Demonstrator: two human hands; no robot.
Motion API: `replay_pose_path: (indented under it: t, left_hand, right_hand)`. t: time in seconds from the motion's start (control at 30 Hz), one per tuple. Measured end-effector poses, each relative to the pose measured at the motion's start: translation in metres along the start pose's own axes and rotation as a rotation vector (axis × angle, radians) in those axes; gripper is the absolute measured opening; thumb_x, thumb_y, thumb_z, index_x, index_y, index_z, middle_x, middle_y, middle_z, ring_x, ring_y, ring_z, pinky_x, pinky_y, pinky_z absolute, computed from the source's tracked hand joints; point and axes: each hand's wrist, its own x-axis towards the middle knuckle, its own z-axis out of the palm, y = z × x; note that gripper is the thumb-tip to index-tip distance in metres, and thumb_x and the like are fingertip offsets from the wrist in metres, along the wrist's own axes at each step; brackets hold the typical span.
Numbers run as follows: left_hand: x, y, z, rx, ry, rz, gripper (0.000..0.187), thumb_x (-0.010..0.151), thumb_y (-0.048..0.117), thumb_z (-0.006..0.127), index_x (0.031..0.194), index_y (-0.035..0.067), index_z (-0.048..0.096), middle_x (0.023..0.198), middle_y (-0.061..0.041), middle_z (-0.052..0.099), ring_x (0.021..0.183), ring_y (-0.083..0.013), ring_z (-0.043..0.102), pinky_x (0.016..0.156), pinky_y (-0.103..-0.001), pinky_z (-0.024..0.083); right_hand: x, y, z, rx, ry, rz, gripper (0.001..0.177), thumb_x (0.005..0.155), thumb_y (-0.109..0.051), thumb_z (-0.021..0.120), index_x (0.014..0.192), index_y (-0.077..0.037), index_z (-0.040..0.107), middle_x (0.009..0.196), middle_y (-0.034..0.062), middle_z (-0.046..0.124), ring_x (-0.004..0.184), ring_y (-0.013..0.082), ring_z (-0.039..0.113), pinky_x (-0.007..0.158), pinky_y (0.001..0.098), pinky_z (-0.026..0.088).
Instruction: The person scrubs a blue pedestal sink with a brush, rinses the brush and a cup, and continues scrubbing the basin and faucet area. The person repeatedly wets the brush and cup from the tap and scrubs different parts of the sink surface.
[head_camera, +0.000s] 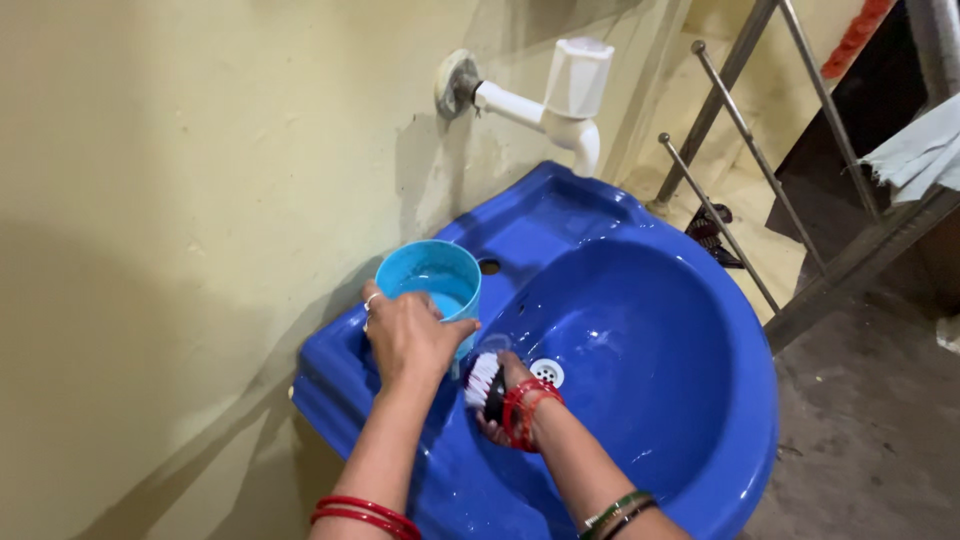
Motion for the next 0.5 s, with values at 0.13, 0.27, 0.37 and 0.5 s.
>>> replay_pose_path:
  t: [0.13, 0.27, 0.37, 0.5]
  left_hand:
    - [-0.009, 0.011, -0.005, 0.031, 0.069, 0.066, 0.057, 0.056, 0.045, 0.098, 0.084, 0.000, 0.079, 0.146, -0.033, 0.043, 0.109, -0.0472, 0.065, 0.096, -0.048, 0.055]
    - [-0.021, 0.038, 0.001, 0.053, 0.090, 0.164, 0.059, 0.053, 0.045, 0.099, 0.089, 0.001, 0.081, 0.146, -0.033, 0.043, 0.115, -0.0463, 0.062, 0.098, -0.048, 0.053]
    - [-0.034, 0.067, 0.014, 0.051, 0.029, 0.190, 0.057, 0.056, 0.045, 0.098, 0.091, 0.003, 0.081, 0.149, -0.031, 0.042, 0.116, -0.0459, 0.062, 0.096, -0.048, 0.054]
    - [-0.049, 0.099, 0.036, 0.036, -0.074, 0.176, 0.057, 0.058, 0.044, 0.098, 0.094, 0.003, 0.080, 0.152, -0.026, 0.042, 0.114, -0.0432, 0.065, 0.093, -0.047, 0.057]
  right_hand:
    - [-0.016, -0.017, -0.028, 0.092, -0.001, -0.038, 0.069, 0.089, -0.075, 0.045, 0.075, -0.008, 0.057, 0.061, 0.0103, 0.055, 0.046, 0.0260, 0.055, 0.041, 0.0340, 0.041]
    - [-0.047, -0.056, -0.061, -0.042, 0.083, -0.301, 0.063, 0.082, -0.071, 0.045, 0.075, -0.011, 0.058, 0.055, 0.0115, 0.052, 0.043, 0.0300, 0.050, 0.035, 0.0396, 0.034]
    - [-0.071, -0.085, -0.093, -0.087, 0.435, -0.508, 0.039, 0.083, -0.052, 0.063, 0.094, -0.015, 0.064, 0.068, 0.0074, 0.062, 0.061, 0.0246, 0.062, 0.046, 0.0407, 0.051]
    - [-0.087, -0.105, -0.144, -0.171, 0.411, -0.620, 0.047, 0.083, -0.049, 0.066, 0.097, -0.005, 0.071, 0.072, 0.0093, 0.066, 0.058, 0.0233, 0.062, 0.048, 0.0379, 0.049]
